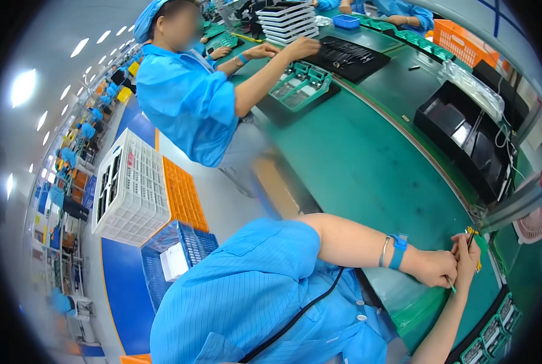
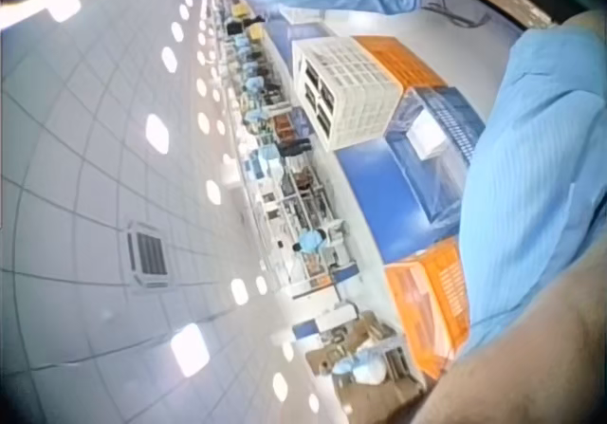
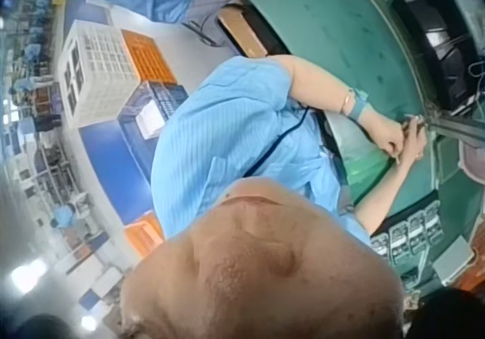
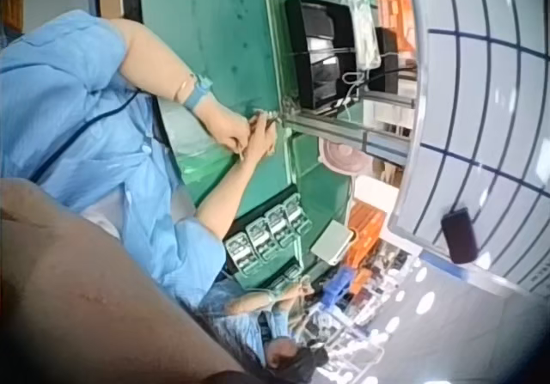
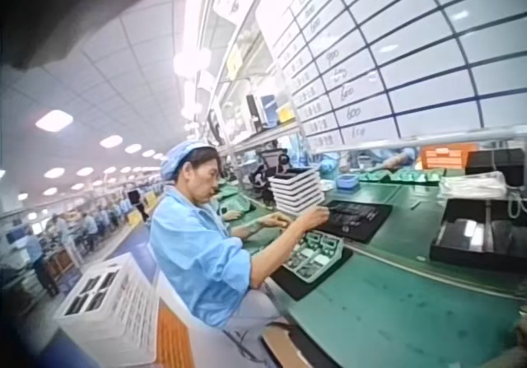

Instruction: Assemble electronic components onto circuit boards on a production line.

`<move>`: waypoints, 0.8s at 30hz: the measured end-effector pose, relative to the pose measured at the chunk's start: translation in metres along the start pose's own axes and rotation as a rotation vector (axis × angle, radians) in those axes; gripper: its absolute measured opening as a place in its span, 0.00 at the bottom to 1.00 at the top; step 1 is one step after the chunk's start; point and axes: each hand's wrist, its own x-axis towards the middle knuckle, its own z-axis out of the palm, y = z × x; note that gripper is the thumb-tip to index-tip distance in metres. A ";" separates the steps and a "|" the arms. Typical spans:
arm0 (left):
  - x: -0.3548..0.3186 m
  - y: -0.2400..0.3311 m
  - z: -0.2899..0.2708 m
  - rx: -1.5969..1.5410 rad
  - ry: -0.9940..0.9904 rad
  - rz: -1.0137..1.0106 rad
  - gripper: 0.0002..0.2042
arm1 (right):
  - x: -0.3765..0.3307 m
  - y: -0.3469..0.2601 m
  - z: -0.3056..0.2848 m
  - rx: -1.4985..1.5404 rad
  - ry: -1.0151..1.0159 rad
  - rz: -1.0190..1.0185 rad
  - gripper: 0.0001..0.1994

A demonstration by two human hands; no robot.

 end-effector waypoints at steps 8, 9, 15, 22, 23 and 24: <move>-0.001 0.012 -0.001 -0.006 -0.025 -0.004 0.03 | -0.007 -0.002 -0.001 0.006 0.001 -0.005 0.13; -0.002 0.008 0.000 0.012 0.001 0.026 0.03 | -0.007 -0.009 0.003 -0.040 0.005 -0.005 0.13; -0.005 0.008 -0.005 0.045 -0.056 -0.025 0.04 | -0.008 -0.022 0.012 -0.037 -0.001 0.021 0.12; -0.005 0.022 -0.012 -0.001 -0.092 -0.043 0.04 | -0.014 -0.035 0.016 0.055 -0.016 0.098 0.11; -0.004 0.022 -0.012 -0.005 -0.108 -0.042 0.04 | -0.014 -0.037 0.017 0.061 -0.002 0.100 0.11; -0.003 0.022 -0.013 0.017 -0.089 -0.020 0.04 | -0.012 -0.040 0.017 0.065 -0.005 0.094 0.11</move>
